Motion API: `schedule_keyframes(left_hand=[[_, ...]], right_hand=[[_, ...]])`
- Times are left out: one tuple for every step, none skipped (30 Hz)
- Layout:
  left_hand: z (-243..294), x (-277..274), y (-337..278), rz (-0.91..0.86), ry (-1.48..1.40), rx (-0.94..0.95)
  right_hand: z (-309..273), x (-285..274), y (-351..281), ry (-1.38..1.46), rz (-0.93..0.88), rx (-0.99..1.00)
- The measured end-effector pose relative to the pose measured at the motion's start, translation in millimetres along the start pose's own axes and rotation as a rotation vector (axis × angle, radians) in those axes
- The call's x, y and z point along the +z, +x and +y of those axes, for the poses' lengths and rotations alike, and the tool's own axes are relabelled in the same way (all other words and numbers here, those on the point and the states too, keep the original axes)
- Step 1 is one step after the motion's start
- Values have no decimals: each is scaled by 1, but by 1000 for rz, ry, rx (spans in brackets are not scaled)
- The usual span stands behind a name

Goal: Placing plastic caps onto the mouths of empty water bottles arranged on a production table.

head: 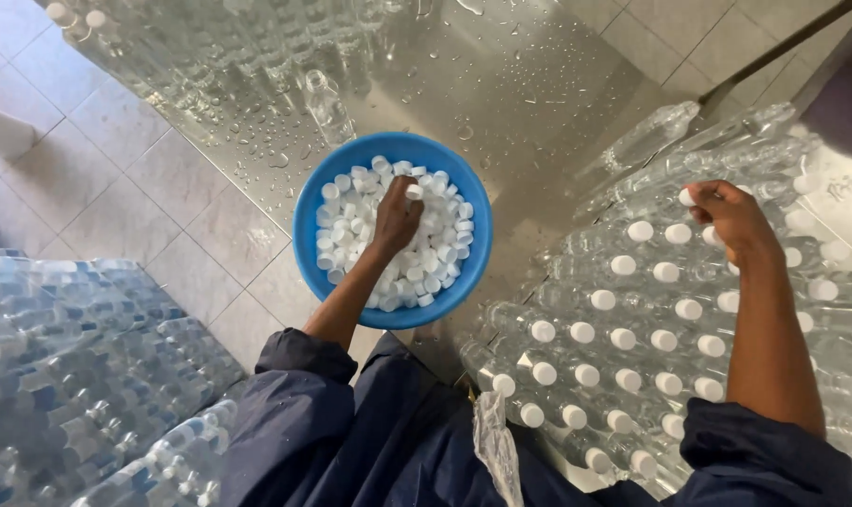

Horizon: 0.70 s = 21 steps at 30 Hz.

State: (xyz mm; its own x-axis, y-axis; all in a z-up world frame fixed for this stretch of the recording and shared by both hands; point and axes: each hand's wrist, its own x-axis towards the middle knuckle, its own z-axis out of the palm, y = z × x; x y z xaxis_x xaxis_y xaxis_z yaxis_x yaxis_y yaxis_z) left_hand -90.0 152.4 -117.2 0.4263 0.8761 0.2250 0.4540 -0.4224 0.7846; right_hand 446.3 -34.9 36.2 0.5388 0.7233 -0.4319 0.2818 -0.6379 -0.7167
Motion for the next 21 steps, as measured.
schedule_keyframes(left_hand=[[5, -5, 4, 70, -168, -154], [10, -10, 10, 136, -337, -310], [28, -23, 8, 133, -342, -302], [46, -37, 7, 101, -693, -404], [63, -52, 2, 75, -1044, -509], [60, -50, -8, 81, -1049, -508], [59, -43, -11, 3, -1252, -515], [59, -34, -13, -82, -1453, -519], [79, -32, -16, -127, -1460, -514], [99, -29, -18, -160, -1591, -516], [120, -25, -27, -209, -1720, -541], [127, -17, -40, -270, -1723, -559], [137, -5, -40, -277, -1802, -575], [147, 6, -40, -285, -1879, -597], [156, 11, -45, -384, -1877, -591], [162, 15, -48, -287, -1916, -672], [162, 14, -56, -148, -1948, -753], [165, 15, -45, -211, -1948, -750], [169, 15, -50, -162, -1977, -789], [169, 15, -55, -112, -2005, -828], [163, 18, -56, -92, -2012, -842]], right_hand=[[-5, 5, -9, 2, 4, -50], [-9, 8, -18, 2, 8, -100], [-17, 12, -25, 2, 18, -102], [-24, 15, -33, -382, 153, -154], [-33, 20, -37, -767, 275, -213], [-38, 40, -46, -772, 276, -218], [-41, 53, -58, -806, 397, -430], [-44, 65, -67, -836, 516, -643], [-75, 95, -95, -841, 544, -611], [-105, 124, -125, -628, 306, -630], [-128, 151, -168, -400, 79, -627], [-131, 175, -188, -397, 116, -583], [-139, 194, -200, -280, -13, -656], [-150, 211, -207, -160, -139, -733], [-135, 215, -206, -158, -57, -707], [-122, 221, -202, -124, -6, -800], [-110, 231, -196, -98, 16, -907], [-111, 222, -191, -104, 67, -893], [-108, 214, -189, -13, 28, -888], [-105, 209, -187, 79, -10, -881], [-105, 185, -182, 74, -30, -872]])
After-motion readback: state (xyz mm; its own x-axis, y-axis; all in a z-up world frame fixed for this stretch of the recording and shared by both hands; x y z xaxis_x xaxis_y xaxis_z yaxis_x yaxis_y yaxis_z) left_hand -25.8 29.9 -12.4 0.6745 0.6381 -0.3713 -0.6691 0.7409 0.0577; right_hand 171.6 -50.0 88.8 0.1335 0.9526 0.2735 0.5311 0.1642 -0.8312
